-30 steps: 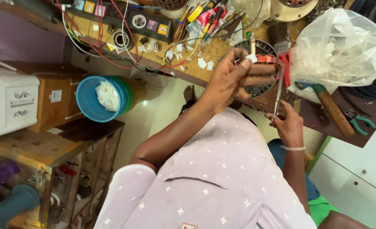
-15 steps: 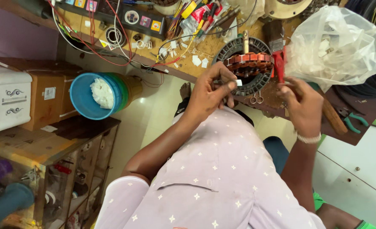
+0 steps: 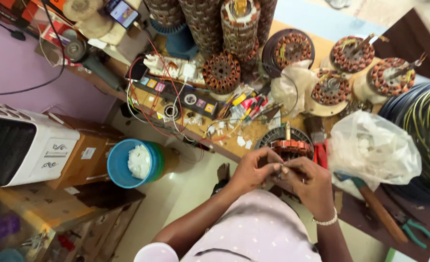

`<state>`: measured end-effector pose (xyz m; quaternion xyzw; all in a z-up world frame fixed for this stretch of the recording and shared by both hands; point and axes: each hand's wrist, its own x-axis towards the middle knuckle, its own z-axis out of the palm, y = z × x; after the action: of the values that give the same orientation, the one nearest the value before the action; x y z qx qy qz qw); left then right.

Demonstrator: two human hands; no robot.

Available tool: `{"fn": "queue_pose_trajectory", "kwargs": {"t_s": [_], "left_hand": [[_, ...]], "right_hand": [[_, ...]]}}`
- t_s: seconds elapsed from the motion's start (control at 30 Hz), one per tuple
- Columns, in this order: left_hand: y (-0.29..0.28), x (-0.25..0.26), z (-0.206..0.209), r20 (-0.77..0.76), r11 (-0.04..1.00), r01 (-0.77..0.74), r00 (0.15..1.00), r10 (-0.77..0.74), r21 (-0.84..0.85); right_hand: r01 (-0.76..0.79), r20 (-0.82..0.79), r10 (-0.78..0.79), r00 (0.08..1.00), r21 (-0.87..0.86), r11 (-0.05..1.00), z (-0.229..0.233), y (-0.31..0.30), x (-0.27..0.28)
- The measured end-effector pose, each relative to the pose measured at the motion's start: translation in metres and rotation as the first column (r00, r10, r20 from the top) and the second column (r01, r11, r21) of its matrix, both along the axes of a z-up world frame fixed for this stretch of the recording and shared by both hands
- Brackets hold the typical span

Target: The person repairs a motor stator by inserting white insulating paper into the copper windings. They use a screwdriver to press the paper into place and scissors to trim the excess material. The task is performed repeatedly on different sections of the stator.

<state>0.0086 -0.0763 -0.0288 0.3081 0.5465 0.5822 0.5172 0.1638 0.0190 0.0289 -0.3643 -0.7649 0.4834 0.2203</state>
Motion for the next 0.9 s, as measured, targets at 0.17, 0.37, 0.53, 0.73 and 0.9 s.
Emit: {"fn": "queue_pose_trajectory", "kwargs": {"t_s": [0.17, 0.37, 0.53, 0.73, 0.9], "left_hand": [[0.005, 0.010, 0.008, 0.261, 1.000, 0.006, 0.965, 0.002, -0.030], [0.009, 0.014, 0.013, 0.316, 0.997, -0.026, 0.949, 0.001, 0.076], [0.018, 0.019, 0.023, 0.363, 0.986, -0.125, 0.928, 0.078, 0.108], [0.019, 0.026, 0.045, -0.119, 0.939, -0.260, 0.949, 0.291, 0.227], [0.014, 0.022, 0.063, -0.570, 0.895, -0.199, 0.711, 0.412, 0.399]], "right_hand": [[-0.133, 0.011, 0.134, 0.991, 0.226, 0.965, 0.014, 0.016, 0.008], [-0.110, -0.006, 0.117, 0.993, 0.297, 0.948, 0.033, 0.015, 0.004], [0.023, -0.055, -0.008, 0.998, 0.291, 0.956, 0.036, 0.011, -0.006], [0.078, -0.028, -0.075, 0.997, 0.131, 0.988, 0.030, 0.011, -0.009], [0.128, -0.163, -0.142, 0.976, -0.090, 0.988, 0.019, 0.004, -0.017]]}}
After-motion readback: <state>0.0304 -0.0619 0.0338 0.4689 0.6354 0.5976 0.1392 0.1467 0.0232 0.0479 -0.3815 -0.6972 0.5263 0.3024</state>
